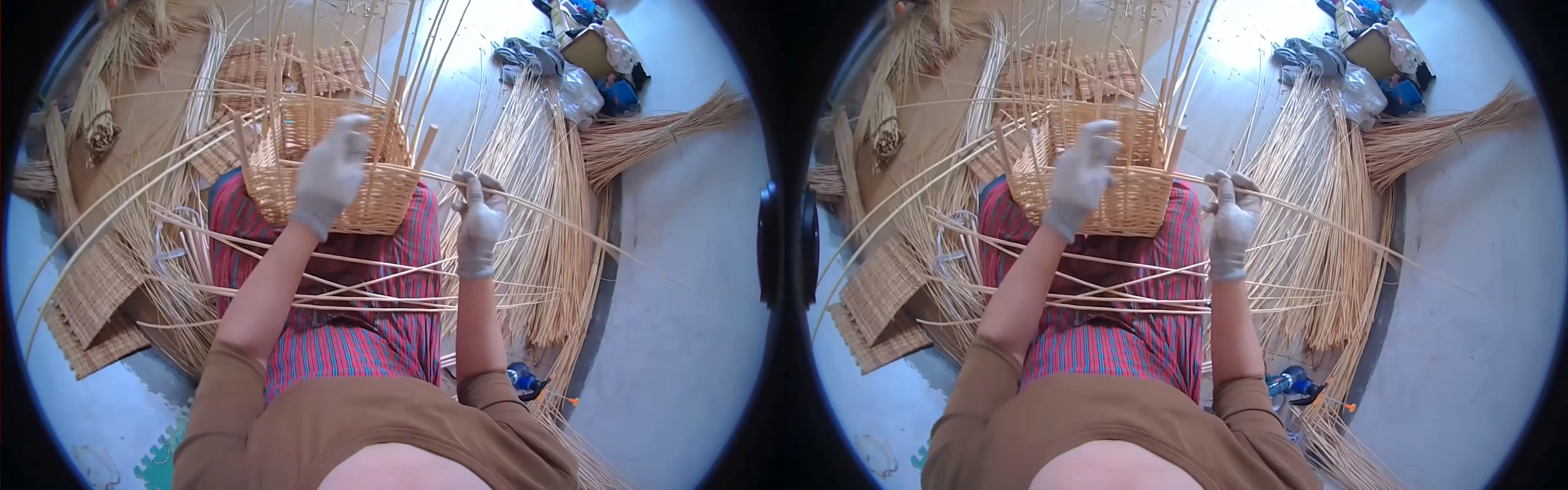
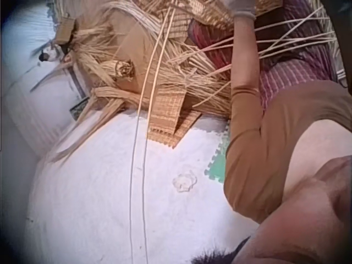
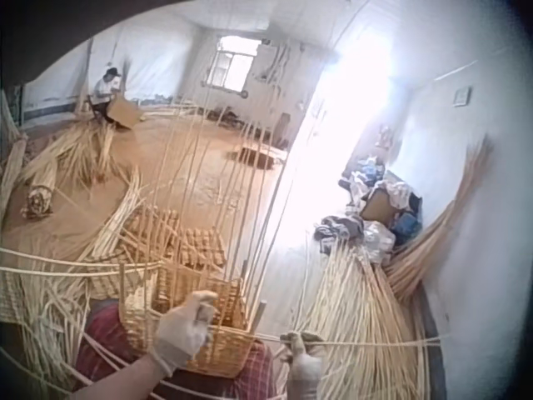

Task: Weaving a wicker basket using long wooden strips while sitting on the floor.

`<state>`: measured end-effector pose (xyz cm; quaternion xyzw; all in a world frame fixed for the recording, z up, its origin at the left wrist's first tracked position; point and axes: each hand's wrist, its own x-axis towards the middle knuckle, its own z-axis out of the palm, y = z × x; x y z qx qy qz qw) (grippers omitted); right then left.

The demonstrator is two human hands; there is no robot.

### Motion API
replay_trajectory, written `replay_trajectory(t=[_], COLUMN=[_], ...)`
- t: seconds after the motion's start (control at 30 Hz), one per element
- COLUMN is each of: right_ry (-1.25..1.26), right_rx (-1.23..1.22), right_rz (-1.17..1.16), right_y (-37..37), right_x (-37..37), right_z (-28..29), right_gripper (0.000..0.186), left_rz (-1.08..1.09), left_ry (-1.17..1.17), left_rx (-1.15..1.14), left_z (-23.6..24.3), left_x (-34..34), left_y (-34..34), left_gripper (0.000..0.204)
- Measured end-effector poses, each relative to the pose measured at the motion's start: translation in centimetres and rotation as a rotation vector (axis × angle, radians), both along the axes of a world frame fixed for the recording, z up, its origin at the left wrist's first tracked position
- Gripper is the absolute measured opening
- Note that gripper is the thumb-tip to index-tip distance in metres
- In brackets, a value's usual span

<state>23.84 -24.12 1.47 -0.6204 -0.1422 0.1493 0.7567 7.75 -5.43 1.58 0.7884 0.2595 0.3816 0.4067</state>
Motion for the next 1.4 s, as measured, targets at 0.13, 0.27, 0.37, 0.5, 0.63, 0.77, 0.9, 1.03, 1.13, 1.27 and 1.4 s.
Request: replay_trajectory(t=[0.13, 0.27, 0.37, 0.5, 0.63, 0.77, 0.9, 1.03, 1.13, 1.27, 1.4], right_ry=[-0.617, -0.815, -0.198, -0.323, -0.319, -0.082, 0.079, -0.195, -0.793, -0.642, -0.642], right_rx=[-0.310, -0.472, 0.157, 0.115, 0.103, 0.092, 0.226, 0.166, -0.188, 0.127, -0.387], right_rz=[-0.060, 0.274, 0.237, -0.100, -0.147, -0.153, -0.127, 0.038, 0.186, 0.674, 0.271], right_y=[3.7, 12.6, 10.7, 4.3, 4.8, 3.4, 3.4, 2.0, 3.8, 6.7, 5.2], right_x=[2.0, 4.7, 6.9, 5.4, 3.8, 6.9, 7.0, 1.2, -8.8, -6.7, 0.5], right_z=[1.9, 5.9, 6.8, 0.9, 1.0, -4.8, -4.4, 1.5, 2.7, -1.5, 2.0], right_gripper=[0.016, 0.048, 0.045, 0.020, 0.019, 0.019, 0.028, 0.028, 0.042, 0.041, 0.054], left_rz=[-0.316, -0.156, -0.114, 0.185, -0.055, -0.151, -0.138, -0.109, -0.070, -0.139, -0.349], left_ry=[0.269, 0.188, 0.310, 0.091, 0.271, 0.300, 0.260, 0.309, 0.273, 0.479, -0.861], left_rx=[-0.679, -0.586, -0.586, 0.071, 0.587, 0.550, 0.572, 0.563, 0.705, 0.295, -0.598], left_z=[-3.1, -2.9, -3.5, -2.5, -1.5, -4.5, -5.0, -4.0, -6.5, -2.1, -4.4], left_x=[4.1, 4.2, 3.9, 2.9, 3.5, 5.4, 5.2, 3.9, 4.6, 5.4, 1.6], left_y=[-1.1, -2.3, -1.4, -3.4, -3.6, -3.6, -3.5, -3.0, -2.1, -4.5, -1.8], left_gripper=[0.020, 0.024, 0.022, 0.046, 0.084, 0.091, 0.093, 0.090, 0.068, 0.053, 0.033])
